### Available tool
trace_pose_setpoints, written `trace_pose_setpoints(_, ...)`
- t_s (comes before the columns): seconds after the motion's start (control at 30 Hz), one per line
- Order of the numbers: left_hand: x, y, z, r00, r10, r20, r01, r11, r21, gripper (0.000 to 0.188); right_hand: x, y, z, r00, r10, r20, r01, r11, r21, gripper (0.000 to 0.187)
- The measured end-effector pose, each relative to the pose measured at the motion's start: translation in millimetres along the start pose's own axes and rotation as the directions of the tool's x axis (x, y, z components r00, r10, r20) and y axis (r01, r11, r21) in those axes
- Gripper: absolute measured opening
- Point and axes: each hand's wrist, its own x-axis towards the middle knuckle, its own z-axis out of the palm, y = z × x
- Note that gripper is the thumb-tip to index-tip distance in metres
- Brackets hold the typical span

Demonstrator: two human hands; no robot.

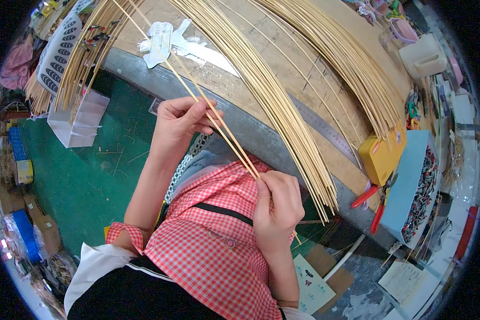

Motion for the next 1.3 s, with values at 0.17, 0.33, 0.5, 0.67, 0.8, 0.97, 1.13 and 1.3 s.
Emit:
trace_pose_setpoints(0.17,-0.8,0.2,-1.7,1.000,0.014,0.010,-0.014,1.000,0.003,0.021,0.4,-0.5,0.8,0.999,-0.041,0.009,0.041,0.999,0.001,0.013)
trace_pose_setpoints(0.33,-0.9,-0.7,-3.5,0.998,0.013,0.055,-0.012,1.000,-0.004,0.021,0.6,-3.8,-1.1,1.000,-0.015,0.027,0.014,0.999,0.045,0.013)
trace_pose_setpoints(0.5,-3.1,2.9,-1.1,0.998,-0.015,0.068,0.016,1.000,-0.023,0.023,0.3,0.3,-2.8,0.996,0.028,0.088,-0.037,0.994,0.100,0.013)
trace_pose_setpoints(0.67,-2.3,6.1,-7.2,0.997,0.029,0.071,-0.028,0.999,-0.018,0.021,7.8,0.9,-5.1,0.985,0.038,0.167,-0.060,0.990,0.126,0.010)
trace_pose_setpoints(0.8,-2.4,13.4,-10.6,0.998,0.068,-0.010,-0.068,0.996,0.051,0.020,32.9,17.7,-5.9,0.993,-0.100,0.064,0.106,0.989,-0.103,0.014)
trace_pose_setpoints(0.97,-0.6,15.7,-15.5,0.997,0.076,-0.009,-0.075,0.994,0.076,0.020,59.9,41.5,6.4,0.985,-0.151,0.081,0.171,0.899,-0.403,0.011)
trace_pose_setpoints(1.13,0.1,14.4,-13.9,0.997,0.071,-0.001,-0.071,0.995,0.073,0.020,60.8,48.6,9.6,0.988,-0.132,0.080,0.154,0.887,-0.436,0.010)
trace_pose_setpoints(1.3,0.0,10.6,-14.4,0.998,0.066,0.001,-0.066,0.996,0.064,0.019,56.5,38.9,-0.1,0.984,-0.158,-0.080,0.124,0.937,-0.327,0.009)
